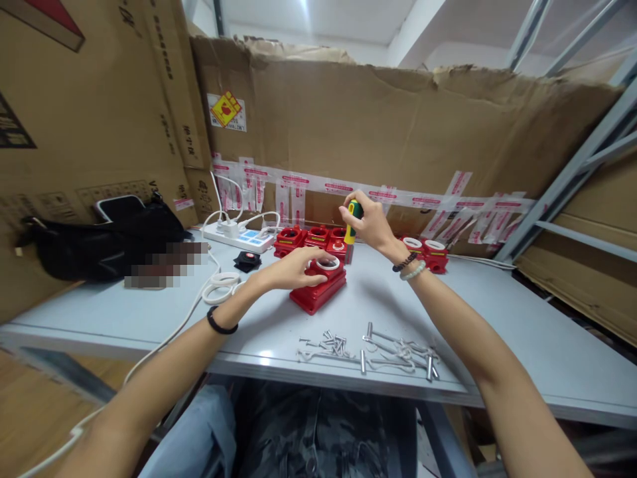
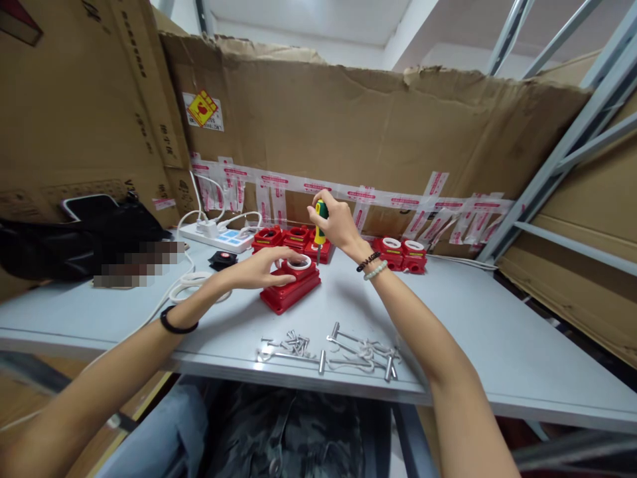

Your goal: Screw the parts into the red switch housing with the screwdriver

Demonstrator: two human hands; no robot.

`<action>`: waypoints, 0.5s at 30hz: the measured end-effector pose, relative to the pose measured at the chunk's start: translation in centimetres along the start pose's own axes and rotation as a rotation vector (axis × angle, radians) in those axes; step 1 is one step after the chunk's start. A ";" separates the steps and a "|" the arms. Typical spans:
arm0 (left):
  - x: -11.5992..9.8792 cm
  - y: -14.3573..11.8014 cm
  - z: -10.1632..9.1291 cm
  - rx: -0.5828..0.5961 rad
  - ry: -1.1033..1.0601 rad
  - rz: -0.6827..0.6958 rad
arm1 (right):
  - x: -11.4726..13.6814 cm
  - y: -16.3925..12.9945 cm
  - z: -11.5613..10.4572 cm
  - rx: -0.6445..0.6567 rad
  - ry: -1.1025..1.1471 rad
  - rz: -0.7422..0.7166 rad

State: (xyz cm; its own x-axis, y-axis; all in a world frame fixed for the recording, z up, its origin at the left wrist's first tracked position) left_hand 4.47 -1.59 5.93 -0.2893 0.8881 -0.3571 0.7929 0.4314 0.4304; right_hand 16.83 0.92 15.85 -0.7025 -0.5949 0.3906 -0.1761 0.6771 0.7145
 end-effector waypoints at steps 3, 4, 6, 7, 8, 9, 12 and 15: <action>0.0 0.0 0.1 -0.027 0.105 -0.036 | 0.2 0.6 -2.1 -0.136 0.034 0.011; 0.0 0.1 0.2 -0.039 0.143 -0.052 | 0.3 0.6 -2.9 -0.174 0.042 0.017; -0.1 0.1 0.4 -0.085 0.237 -0.106 | 0.8 0.1 -4.1 -0.201 0.052 0.020; -0.1 0.1 0.4 -0.120 0.289 -0.146 | 1.1 -0.4 -4.6 -0.201 0.052 0.017; -0.1 0.1 0.3 -0.157 0.333 -0.193 | 1.5 -1.0 -5.0 -0.194 0.054 0.018; 0.0 0.0 0.2 -0.190 0.358 -0.236 | 1.8 -1.8 -5.3 -0.186 0.066 0.020; 0.3 -0.1 -0.5 -0.250 0.272 -0.285 | 2.5 -4.3 -6.2 -0.162 0.109 0.044; 1.3 -0.3 -1.7 -0.264 0.077 -0.240 | 2.3 -6.3 -6.6 -0.142 0.136 0.087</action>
State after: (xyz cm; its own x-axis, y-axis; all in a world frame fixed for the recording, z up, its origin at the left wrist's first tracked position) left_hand 2.94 -0.33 6.77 -0.4981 0.7615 -0.4147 0.5348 0.6462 0.5444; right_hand 20.88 -7.58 16.10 -0.6093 -0.5968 0.5221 -0.0131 0.6659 0.7459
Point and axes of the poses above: each hand's wrist, its own y-axis towards the middle knuckle, its own z-axis out of the palm, x = y × z, the point moved 8 cm from there along y, towards the middle knuckle, and after that the axes turned 9 degrees about z, right-handed, at the moved point
